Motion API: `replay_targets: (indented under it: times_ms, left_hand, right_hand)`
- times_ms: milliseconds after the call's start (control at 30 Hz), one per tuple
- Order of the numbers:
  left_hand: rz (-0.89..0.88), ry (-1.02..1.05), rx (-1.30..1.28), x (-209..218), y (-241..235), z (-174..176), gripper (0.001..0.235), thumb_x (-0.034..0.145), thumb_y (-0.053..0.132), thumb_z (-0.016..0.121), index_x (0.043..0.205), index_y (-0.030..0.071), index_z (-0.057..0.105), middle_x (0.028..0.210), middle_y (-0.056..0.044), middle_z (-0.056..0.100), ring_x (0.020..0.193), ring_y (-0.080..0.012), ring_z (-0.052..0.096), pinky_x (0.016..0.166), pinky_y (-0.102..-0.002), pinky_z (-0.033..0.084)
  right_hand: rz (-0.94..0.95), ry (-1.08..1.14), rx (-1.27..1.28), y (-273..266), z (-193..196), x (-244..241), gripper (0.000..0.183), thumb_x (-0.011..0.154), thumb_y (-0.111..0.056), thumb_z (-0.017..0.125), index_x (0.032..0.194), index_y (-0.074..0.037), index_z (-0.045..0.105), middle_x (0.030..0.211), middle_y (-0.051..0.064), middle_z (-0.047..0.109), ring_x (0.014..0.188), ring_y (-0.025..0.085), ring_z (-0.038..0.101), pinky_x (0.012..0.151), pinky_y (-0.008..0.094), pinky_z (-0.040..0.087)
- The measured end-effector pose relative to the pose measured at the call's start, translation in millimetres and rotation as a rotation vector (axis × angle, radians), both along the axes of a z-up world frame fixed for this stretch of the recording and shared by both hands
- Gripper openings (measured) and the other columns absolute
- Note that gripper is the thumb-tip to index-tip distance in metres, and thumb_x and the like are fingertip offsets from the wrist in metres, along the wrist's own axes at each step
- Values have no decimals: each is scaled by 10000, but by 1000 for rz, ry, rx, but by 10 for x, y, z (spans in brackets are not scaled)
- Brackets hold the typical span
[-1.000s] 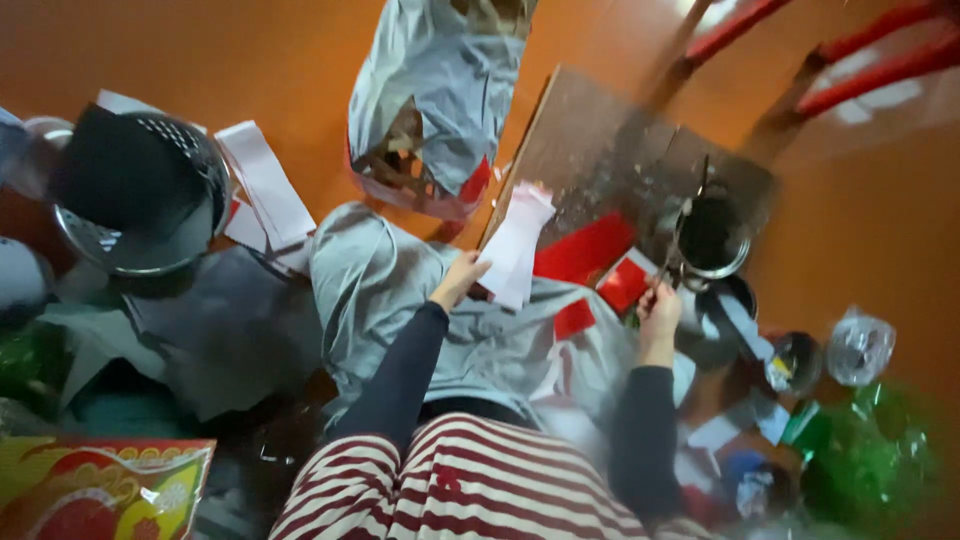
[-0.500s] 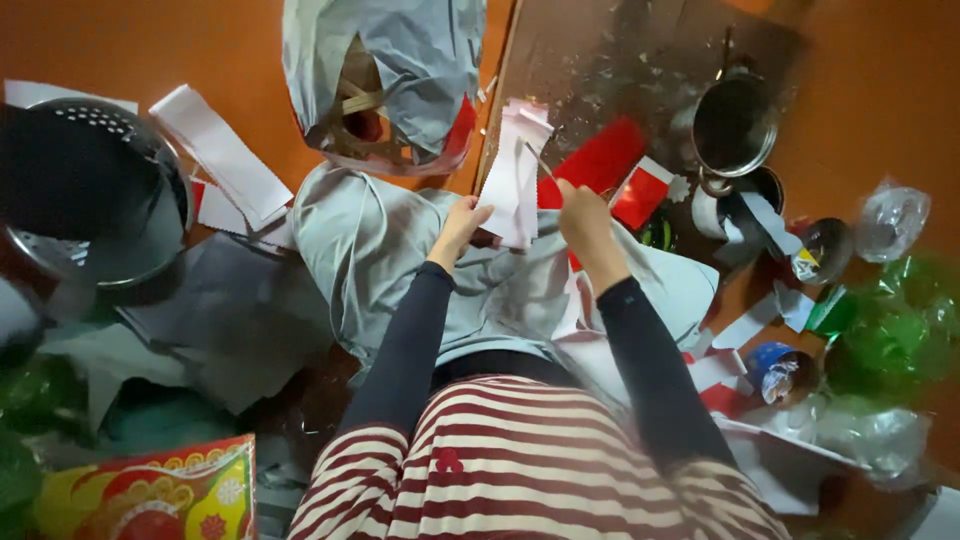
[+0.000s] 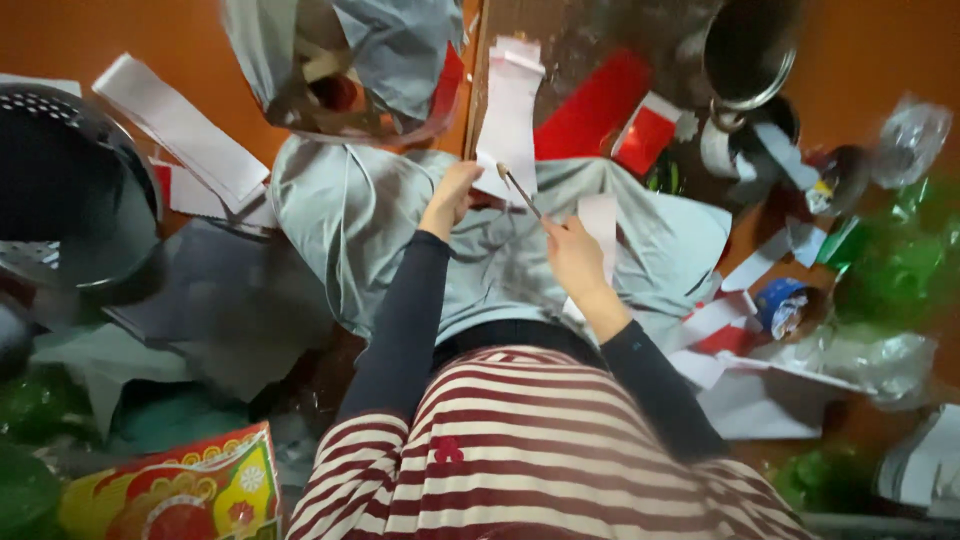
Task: Applying paper strips to a bamboo frame to create a traditional paper craft animal.
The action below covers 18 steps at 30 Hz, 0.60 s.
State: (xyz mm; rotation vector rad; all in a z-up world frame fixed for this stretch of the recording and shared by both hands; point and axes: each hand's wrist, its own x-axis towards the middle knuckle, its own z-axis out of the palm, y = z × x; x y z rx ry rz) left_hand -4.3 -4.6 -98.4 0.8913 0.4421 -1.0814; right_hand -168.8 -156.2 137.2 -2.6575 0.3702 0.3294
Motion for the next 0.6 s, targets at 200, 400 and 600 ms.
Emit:
replay_targets:
  times_ms: [200,400,600]
  left_hand:
    - [82,75,21,8,37,74,147,918,136,594,1022,43,546,953,-78,570,846,-301,618,728,-556,575]
    - [139,59,5,19,60,22,208,959,110,553,1101,-42,566,1082,-117,576,943,-293,604,837,-599,590]
    - [83,97,51,55,69,543,289,947,117,490,1151,-78,551,1108,-166,641,996,-403,693,812,-618,611]
  right_hand:
    - [-157,10,306,290,82,-177,299,943,-115,603,1216,-72,717,1008,230,717,887,408,683,771,479,546]
    - [-188,114,270,286,138,-370,348,940,-87,570,1259,-50,703,880,282,679,849,458,669,747,525,513]
    - [-152,160,223,-6,141,-363,380,875,-52,547,1231,-55,683,886,236,708,861,430,688,758,531,514]
